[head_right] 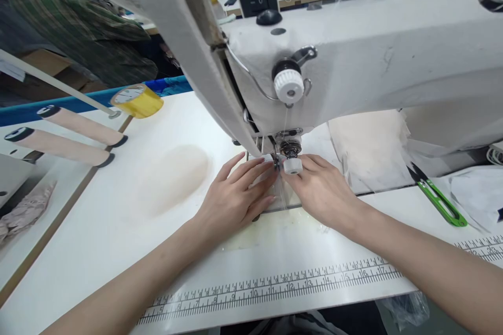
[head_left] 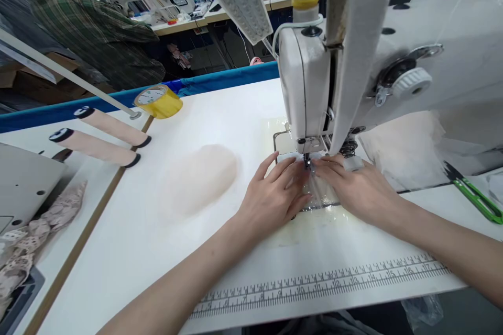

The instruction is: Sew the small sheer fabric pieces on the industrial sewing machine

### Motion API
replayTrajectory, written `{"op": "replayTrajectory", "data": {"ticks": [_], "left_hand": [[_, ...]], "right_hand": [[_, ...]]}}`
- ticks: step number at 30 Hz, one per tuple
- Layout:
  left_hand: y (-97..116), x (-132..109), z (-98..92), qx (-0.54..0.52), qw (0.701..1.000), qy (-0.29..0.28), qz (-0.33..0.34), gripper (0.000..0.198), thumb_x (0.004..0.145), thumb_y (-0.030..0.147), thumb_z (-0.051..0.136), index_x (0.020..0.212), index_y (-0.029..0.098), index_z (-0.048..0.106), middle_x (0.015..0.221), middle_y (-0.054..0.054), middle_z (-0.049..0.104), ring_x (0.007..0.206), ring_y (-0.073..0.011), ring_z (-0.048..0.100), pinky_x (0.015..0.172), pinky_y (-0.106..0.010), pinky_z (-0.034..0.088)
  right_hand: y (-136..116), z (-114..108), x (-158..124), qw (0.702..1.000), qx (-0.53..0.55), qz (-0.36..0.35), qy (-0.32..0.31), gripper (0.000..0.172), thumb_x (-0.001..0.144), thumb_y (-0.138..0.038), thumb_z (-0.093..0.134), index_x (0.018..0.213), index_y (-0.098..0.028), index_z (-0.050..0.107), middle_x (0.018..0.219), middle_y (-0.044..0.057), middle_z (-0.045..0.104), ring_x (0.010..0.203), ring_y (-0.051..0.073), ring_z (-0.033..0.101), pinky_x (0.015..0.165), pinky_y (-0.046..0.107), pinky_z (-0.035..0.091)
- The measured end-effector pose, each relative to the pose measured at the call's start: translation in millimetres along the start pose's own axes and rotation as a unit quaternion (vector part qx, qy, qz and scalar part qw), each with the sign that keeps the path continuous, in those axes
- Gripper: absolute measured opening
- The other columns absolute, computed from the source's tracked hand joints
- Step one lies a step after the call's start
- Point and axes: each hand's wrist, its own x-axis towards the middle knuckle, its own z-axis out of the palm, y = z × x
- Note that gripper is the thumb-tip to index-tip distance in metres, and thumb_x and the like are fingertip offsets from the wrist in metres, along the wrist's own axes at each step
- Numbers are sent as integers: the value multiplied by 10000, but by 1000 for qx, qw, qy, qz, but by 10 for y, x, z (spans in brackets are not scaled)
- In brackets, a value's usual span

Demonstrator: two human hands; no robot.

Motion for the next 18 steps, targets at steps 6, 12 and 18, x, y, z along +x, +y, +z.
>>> {"op": "replayTrajectory", "data": {"ticks": [6,12,18], "left_hand": [[44,-16,7,23,1000,0,-5,374,913,378,521,1176,133,625,1165,-99,670,1182,-263,560,1112,-508,324],[76,-8,8,18,1000,3,-5,395,908,398,525,1180,129,621,1178,-116,661,1169,-273,571,1100,-531,330],[90,-11,26,22,1000,6,-18,392,916,398,511,1183,133,622,1181,-125,658,1142,-278,589,1050,-517,377]], "right_hand": [[10,26,24,999,-35,2,15,370,756,22,459,1044,-113,648,1019,109,705,854,200,609,828,333,441],[22,10,50,1000,-24,6,8,309,791,-17,485,1019,-136,655,978,98,714,875,212,620,867,352,443],[29,19,28,1000,-25,-5,5,298,794,-24,475,1012,-133,647,1038,107,694,935,216,610,904,372,441]]}}
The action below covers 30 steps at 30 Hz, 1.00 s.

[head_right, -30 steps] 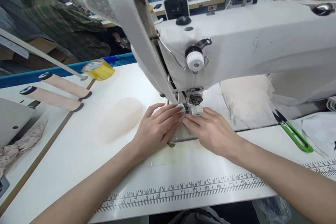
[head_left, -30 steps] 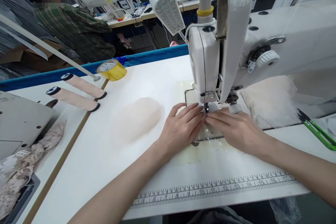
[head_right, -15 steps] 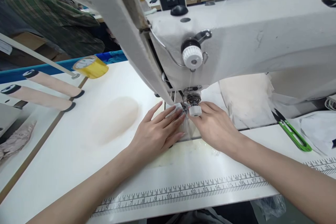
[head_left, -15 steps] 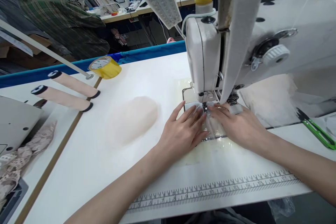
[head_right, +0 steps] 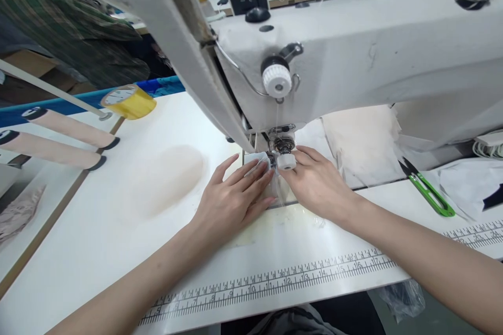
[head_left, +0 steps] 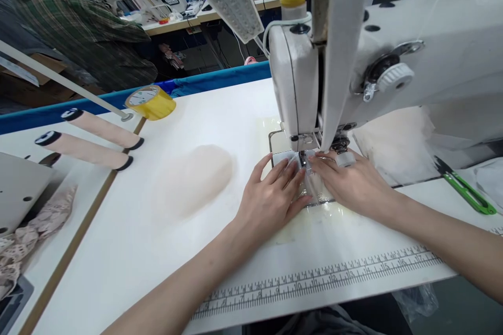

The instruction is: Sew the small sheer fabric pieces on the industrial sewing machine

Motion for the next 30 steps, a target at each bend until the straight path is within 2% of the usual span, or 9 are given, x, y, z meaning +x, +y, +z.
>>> {"op": "replayTrajectory", "data": {"ticks": [8,14,17,19,21,24,26,28,30], "left_hand": [[-6,4,10,11,1000,-1,-4,401,926,402,495,1192,125,610,1178,-128,659,1149,-262,587,1046,-503,371],[-7,2,-1,7,1000,17,-4,386,909,397,527,1189,142,602,1180,-118,659,1176,-265,567,1040,-501,377],[-31,-18,-75,-15,998,38,42,386,882,442,559,1131,152,616,1149,-96,676,1168,-267,570,1053,-493,372],[-46,-36,-119,-45,994,22,93,432,873,509,544,1096,146,615,1103,-96,688,1100,-246,608,1030,-460,415],[-48,-54,-131,-60,990,4,124,369,898,464,526,1047,138,614,1056,-97,696,1009,-213,643,966,-403,482],[-25,-64,-86,-46,993,27,108,115,918,192,506,937,145,610,999,-78,708,900,-173,667,872,-334,532],[-3,-60,-50,-60,995,46,73,119,900,96,489,915,146,597,951,-60,716,866,-160,671,817,-305,543],[13,-54,-37,-92,994,50,39,97,904,120,495,925,142,587,916,-55,716,862,-158,672,775,-292,548],[17,-52,-53,-110,992,41,39,123,911,241,520,926,138,585,935,-72,711,895,-180,671,771,-312,553]], "right_hand": [[17,43,-1,1000,9,-9,12,290,800,-27,467,1013,-113,643,994,124,702,957,224,613,892,388,458],[12,51,-26,1000,14,-19,20,278,825,-28,460,1012,-130,639,996,92,712,975,216,613,910,391,440],[2,15,-44,998,31,-32,37,288,826,-9,453,1007,-134,639,996,63,713,910,193,619,874,354,440],[12,-35,-53,997,52,-48,40,306,820,13,433,978,-142,645,997,46,710,813,165,614,823,324,443],[37,-102,-59,994,87,-64,26,295,829,-1,424,950,-148,650,976,42,705,744,149,598,769,308,440],[81,-193,-61,985,154,-72,-21,225,894,-248,485,1013,-135,638,982,72,691,763,179,597,726,328,437],[93,-224,-60,982,169,-70,-56,456,871,-492,511,1113,-117,604,1043,105,674,815,218,601,718,354,438],[86,-226,-61,984,149,-65,-75,580,838,-583,520,1162,-107,579,1102,128,655,852,240,600,714,365,437],[71,-211,-67,987,122,-70,-75,519,858,-537,520,1155,-115,584,1136,129,646,886,241,597,722,362,431]]}}
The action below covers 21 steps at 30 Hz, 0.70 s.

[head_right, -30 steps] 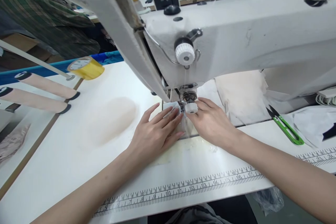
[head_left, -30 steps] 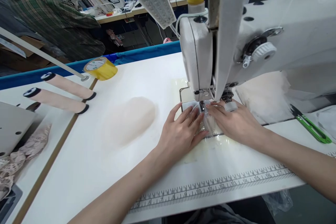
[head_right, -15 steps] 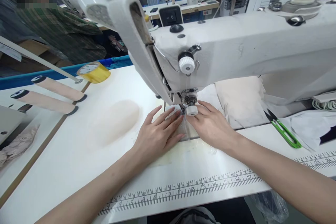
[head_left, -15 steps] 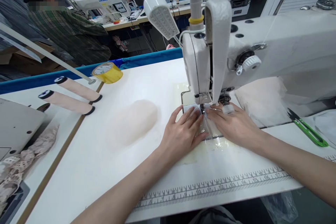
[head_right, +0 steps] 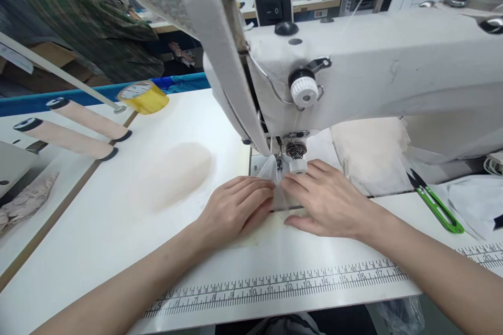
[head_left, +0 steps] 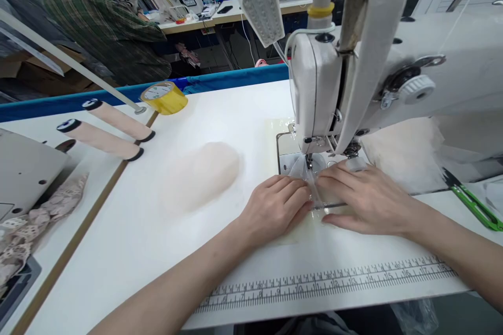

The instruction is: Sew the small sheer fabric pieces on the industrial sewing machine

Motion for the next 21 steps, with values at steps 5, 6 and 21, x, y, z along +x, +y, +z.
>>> {"op": "replayTrajectory", "data": {"ticks": [5,6,21], "left_hand": [[-2,-9,-54,68,993,-18,98,112,909,209,507,889,149,599,1015,-93,708,961,-197,666,859,-350,538],[-3,-10,-52,82,991,-12,102,113,905,139,488,880,154,597,1011,-83,713,950,-182,670,868,-340,534],[22,0,27,21,1000,-5,-19,248,910,217,522,1143,134,531,1109,-100,679,910,-194,654,729,-329,544]], "right_hand": [[6,17,-19,999,-21,-24,22,468,880,-533,490,1106,-143,618,1121,109,663,886,223,600,759,360,418],[11,13,-22,999,-20,-25,24,479,875,-550,490,1094,-144,623,1112,106,666,878,220,602,759,360,417],[-75,70,39,990,-4,-7,139,176,878,-120,525,806,-204,663,906,-23,729,796,117,645,765,287,430]]}}
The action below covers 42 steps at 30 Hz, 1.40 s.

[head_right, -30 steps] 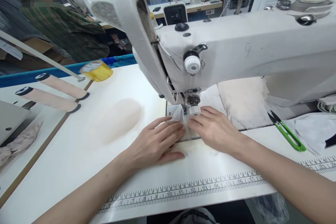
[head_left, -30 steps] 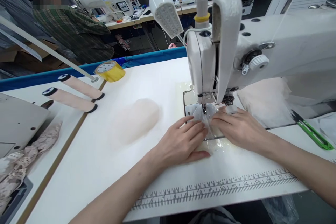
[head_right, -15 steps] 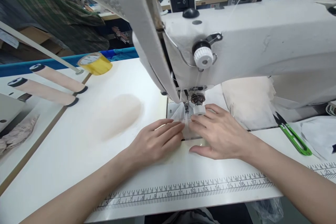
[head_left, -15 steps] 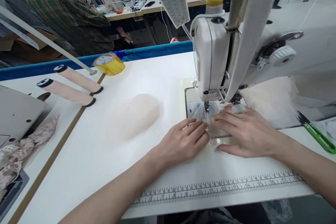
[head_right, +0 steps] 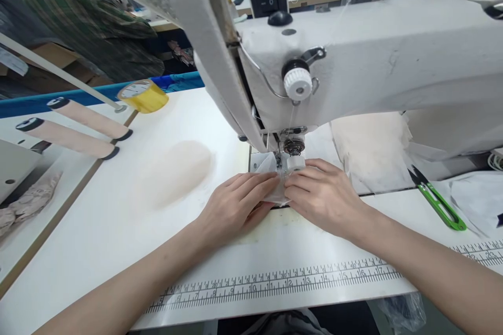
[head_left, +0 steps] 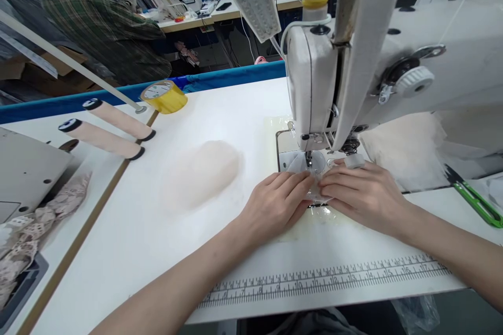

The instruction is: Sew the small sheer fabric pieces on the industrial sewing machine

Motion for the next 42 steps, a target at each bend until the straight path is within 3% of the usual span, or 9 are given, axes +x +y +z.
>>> {"op": "replayTrajectory", "data": {"ticks": [5,9,14,32,42], "left_hand": [[-10,-6,22,5,1000,-3,2,327,904,175,520,1222,101,510,1173,-108,655,952,-199,625,764,-338,553],[-21,-6,-8,47,998,-22,19,293,900,147,502,1180,95,572,1223,-111,634,971,-221,621,747,-354,548],[-18,-33,-45,101,992,-48,50,299,922,154,476,1175,57,600,1201,-136,645,1162,-253,571,891,-373,512],[2,-33,-64,118,990,-67,43,307,936,165,452,1197,89,594,1200,-129,645,1165,-235,580,958,-408,455],[-38,3,-13,124,991,-51,30,295,941,174,461,1192,96,595,1200,-114,648,1142,-217,594,970,-406,434]], "right_hand": [[8,6,-6,1000,-4,-5,3,209,856,-53,522,817,-194,673,887,-32,733,823,111,657,777,279,459],[13,6,-24,999,-8,-32,-1,184,861,-68,543,877,-183,686,929,-11,738,914,132,660,797,286,500],[12,-18,-37,998,-26,-62,-2,165,843,-56,572,872,-162,695,944,11,740,912,156,668,838,301,536],[-13,20,-44,998,-27,-61,-16,198,866,-56,533,847,-176,689,913,15,741,848,152,673,863,309,544],[34,28,-21,998,-35,-61,-5,221,861,-31,520,869,-154,704,939,16,742,856,160,682,741,282,565]]}}
